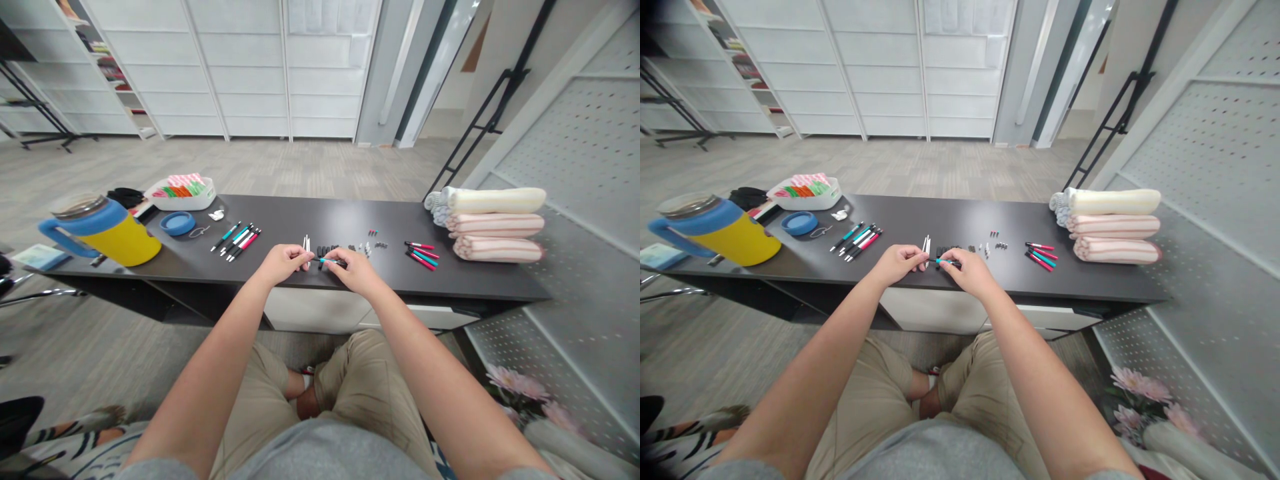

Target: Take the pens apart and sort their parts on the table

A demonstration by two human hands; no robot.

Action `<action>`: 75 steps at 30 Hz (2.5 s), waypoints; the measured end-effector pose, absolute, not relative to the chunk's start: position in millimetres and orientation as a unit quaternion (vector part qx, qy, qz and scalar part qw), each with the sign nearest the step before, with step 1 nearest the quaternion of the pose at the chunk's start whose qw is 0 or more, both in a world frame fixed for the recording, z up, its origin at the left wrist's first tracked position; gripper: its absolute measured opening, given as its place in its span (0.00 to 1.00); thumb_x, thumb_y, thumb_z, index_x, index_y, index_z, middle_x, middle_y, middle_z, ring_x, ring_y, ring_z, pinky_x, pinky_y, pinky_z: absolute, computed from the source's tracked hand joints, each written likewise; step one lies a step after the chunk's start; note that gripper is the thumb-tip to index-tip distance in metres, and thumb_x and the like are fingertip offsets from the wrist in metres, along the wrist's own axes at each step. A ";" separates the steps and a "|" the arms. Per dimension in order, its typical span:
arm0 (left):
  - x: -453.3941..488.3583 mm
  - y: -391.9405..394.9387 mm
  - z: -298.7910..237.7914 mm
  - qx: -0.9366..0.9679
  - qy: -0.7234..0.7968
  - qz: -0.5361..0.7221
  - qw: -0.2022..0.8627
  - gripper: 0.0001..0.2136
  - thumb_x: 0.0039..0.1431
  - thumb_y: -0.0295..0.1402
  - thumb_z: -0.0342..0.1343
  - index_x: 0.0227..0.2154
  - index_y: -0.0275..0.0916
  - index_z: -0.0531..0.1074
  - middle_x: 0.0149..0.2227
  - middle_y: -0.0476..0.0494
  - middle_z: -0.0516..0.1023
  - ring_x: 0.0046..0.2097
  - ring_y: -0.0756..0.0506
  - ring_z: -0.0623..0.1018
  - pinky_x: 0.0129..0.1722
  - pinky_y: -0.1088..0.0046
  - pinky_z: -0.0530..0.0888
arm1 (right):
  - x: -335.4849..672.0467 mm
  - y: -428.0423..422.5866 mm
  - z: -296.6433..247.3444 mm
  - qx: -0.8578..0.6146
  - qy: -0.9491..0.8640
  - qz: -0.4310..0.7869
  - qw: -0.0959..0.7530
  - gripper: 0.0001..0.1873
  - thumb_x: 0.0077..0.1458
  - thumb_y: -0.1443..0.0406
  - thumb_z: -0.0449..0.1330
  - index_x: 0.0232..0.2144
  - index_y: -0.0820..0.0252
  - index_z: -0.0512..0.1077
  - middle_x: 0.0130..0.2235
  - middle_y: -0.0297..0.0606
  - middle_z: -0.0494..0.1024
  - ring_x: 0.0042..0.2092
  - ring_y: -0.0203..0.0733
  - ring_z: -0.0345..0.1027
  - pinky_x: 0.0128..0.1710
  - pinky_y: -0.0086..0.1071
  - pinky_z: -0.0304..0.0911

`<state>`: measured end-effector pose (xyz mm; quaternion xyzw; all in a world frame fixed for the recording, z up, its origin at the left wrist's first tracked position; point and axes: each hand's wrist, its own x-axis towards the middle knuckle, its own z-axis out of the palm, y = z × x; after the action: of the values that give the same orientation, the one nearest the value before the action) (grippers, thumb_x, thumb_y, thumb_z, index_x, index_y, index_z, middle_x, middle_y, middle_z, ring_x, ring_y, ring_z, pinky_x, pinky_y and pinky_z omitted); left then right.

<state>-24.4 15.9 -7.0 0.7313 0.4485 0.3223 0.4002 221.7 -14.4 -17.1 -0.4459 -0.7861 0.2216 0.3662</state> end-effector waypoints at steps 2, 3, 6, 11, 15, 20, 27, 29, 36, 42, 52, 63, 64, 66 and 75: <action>-24.7 16.6 -8.2 0.734 0.446 0.324 0.397 0.19 0.63 0.51 0.59 0.29 0.39 0.80 0.28 0.45 0.83 0.26 0.49 0.76 0.28 0.75 0.69 | 221.3 -15.7 -16.9 -0.456 -0.783 0.219 0.361 0.07 0.63 0.60 0.63 0.42 0.55 0.76 0.40 0.36 0.83 0.41 0.43 0.75 0.42 0.34 0.66; -24.7 16.8 -8.4 0.734 0.446 0.325 0.396 0.19 0.63 0.51 0.60 0.29 0.39 0.80 0.28 0.45 0.83 0.27 0.49 0.76 0.28 0.75 0.70 | 220.8 -16.4 -16.3 -0.461 -0.783 0.217 0.357 0.07 0.62 0.61 0.63 0.43 0.55 0.75 0.40 0.36 0.83 0.41 0.43 0.75 0.42 0.34 0.66; -24.2 16.6 -7.2 0.733 0.446 0.325 0.398 0.18 0.63 0.50 0.60 0.30 0.39 0.80 0.28 0.45 0.83 0.28 0.49 0.77 0.29 0.76 0.71 | 218.9 -18.0 -13.7 -0.463 -0.791 0.211 0.340 0.09 0.64 0.60 0.62 0.46 0.54 0.75 0.43 0.38 0.83 0.43 0.44 0.76 0.44 0.35 0.66; -24.1 15.2 -3.3 0.714 0.443 0.340 0.422 0.17 0.63 0.49 0.61 0.32 0.38 0.79 0.28 0.45 0.83 0.27 0.50 0.75 0.29 0.76 0.71 | 217.4 -18.9 -11.0 -0.428 -0.818 0.180 0.339 0.12 0.71 0.58 0.56 0.45 0.53 0.78 0.46 0.39 0.83 0.47 0.45 0.76 0.49 0.37 0.65; -25.8 14.7 -2.1 0.696 0.437 0.366 0.436 0.16 0.62 0.48 0.61 0.34 0.38 0.79 0.28 0.45 0.82 0.27 0.50 0.74 0.28 0.76 0.70 | 218.3 -19.5 -11.3 -0.442 -0.806 0.181 0.350 0.10 0.69 0.59 0.57 0.42 0.54 0.78 0.42 0.38 0.83 0.44 0.44 0.75 0.45 0.35 0.65; -27.4 15.4 -2.7 0.677 0.435 0.386 0.451 0.16 0.62 0.48 0.62 0.35 0.38 0.78 0.28 0.46 0.82 0.26 0.51 0.73 0.28 0.76 0.69 | 218.7 -20.7 -11.5 -0.481 -0.781 0.202 0.344 0.07 0.66 0.60 0.59 0.41 0.55 0.76 0.38 0.35 0.82 0.37 0.41 0.74 0.37 0.32 0.62; -29.4 18.9 -5.4 0.661 0.414 0.430 0.455 0.16 0.63 0.48 0.62 0.35 0.38 0.77 0.28 0.47 0.80 0.25 0.51 0.71 0.27 0.75 0.67 | 218.2 -22.2 -11.5 -0.500 -0.780 0.179 0.331 0.10 0.68 0.58 0.55 0.45 0.52 0.75 0.34 0.33 0.81 0.33 0.41 0.71 0.34 0.32 0.59; -29.5 19.3 -5.6 0.653 0.414 0.439 0.458 0.16 0.63 0.48 0.62 0.35 0.38 0.76 0.27 0.47 0.80 0.25 0.51 0.71 0.27 0.75 0.67 | 217.7 -22.2 -11.5 -0.497 -0.784 0.173 0.331 0.12 0.70 0.57 0.54 0.46 0.51 0.76 0.36 0.34 0.82 0.34 0.42 0.73 0.36 0.33 0.61; -30.6 22.0 -9.3 0.621 0.421 0.464 0.472 0.16 0.62 0.48 0.63 0.35 0.38 0.76 0.27 0.47 0.80 0.24 0.52 0.70 0.26 0.75 0.64 | 217.5 -21.9 -11.7 -0.489 -0.782 0.168 0.348 0.13 0.69 0.58 0.54 0.40 0.51 0.78 0.38 0.34 0.83 0.38 0.44 0.75 0.42 0.34 0.64; -33.2 28.2 -14.5 0.551 0.408 0.540 0.488 0.15 0.61 0.46 0.64 0.35 0.37 0.75 0.29 0.46 0.81 0.26 0.52 0.71 0.29 0.76 0.65 | 218.5 -23.2 -10.8 -0.495 -0.772 0.174 0.358 0.11 0.67 0.61 0.55 0.39 0.52 0.78 0.36 0.33 0.83 0.36 0.43 0.74 0.41 0.34 0.63; -33.9 27.3 -13.0 0.519 0.396 0.549 0.521 0.15 0.59 0.44 0.65 0.36 0.37 0.72 0.32 0.43 0.83 0.27 0.52 0.73 0.31 0.74 0.68 | 218.6 -23.0 -8.9 -0.504 -0.762 0.180 0.364 0.10 0.67 0.60 0.56 0.39 0.51 0.78 0.34 0.32 0.82 0.35 0.43 0.73 0.38 0.34 0.62; -32.9 28.4 -12.6 0.510 0.388 0.556 0.530 0.13 0.59 0.39 0.64 0.44 0.39 0.75 0.35 0.44 0.83 0.27 0.52 0.73 0.28 0.76 0.69 | 220.9 -19.3 -13.5 -0.502 -0.755 0.180 0.381 0.10 0.66 0.59 0.56 0.38 0.51 0.77 0.34 0.32 0.82 0.36 0.43 0.74 0.37 0.34 0.61; -32.6 28.7 -13.7 0.524 0.389 0.548 0.523 0.13 0.59 0.38 0.63 0.44 0.39 0.77 0.37 0.43 0.83 0.28 0.52 0.74 0.29 0.76 0.69 | 220.9 -19.2 -13.4 -0.502 -0.755 0.180 0.381 0.10 0.66 0.59 0.56 0.38 0.51 0.77 0.34 0.33 0.82 0.36 0.43 0.74 0.37 0.34 0.62; -32.3 29.5 -16.0 0.549 0.396 0.534 0.506 0.12 0.59 0.38 0.62 0.43 0.38 0.80 0.40 0.41 0.83 0.30 0.52 0.74 0.30 0.75 0.71 | 220.6 -19.2 -12.9 -0.503 -0.755 0.180 0.379 0.10 0.66 0.59 0.56 0.38 0.52 0.77 0.34 0.33 0.82 0.36 0.43 0.74 0.37 0.34 0.62; -31.7 28.9 -16.3 0.608 0.399 0.515 0.453 0.09 0.59 0.34 0.59 0.36 0.38 0.83 0.42 0.42 0.80 0.33 0.51 0.77 0.35 0.73 0.74 | 220.1 -19.8 -12.3 -0.504 -0.758 0.175 0.376 0.11 0.66 0.59 0.56 0.38 0.51 0.78 0.34 0.32 0.82 0.35 0.43 0.74 0.37 0.34 0.62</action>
<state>-31.7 28.9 -16.3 0.6085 0.3989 0.5153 0.4529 220.1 -19.8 -12.3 -0.5038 -0.7579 0.1750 0.3758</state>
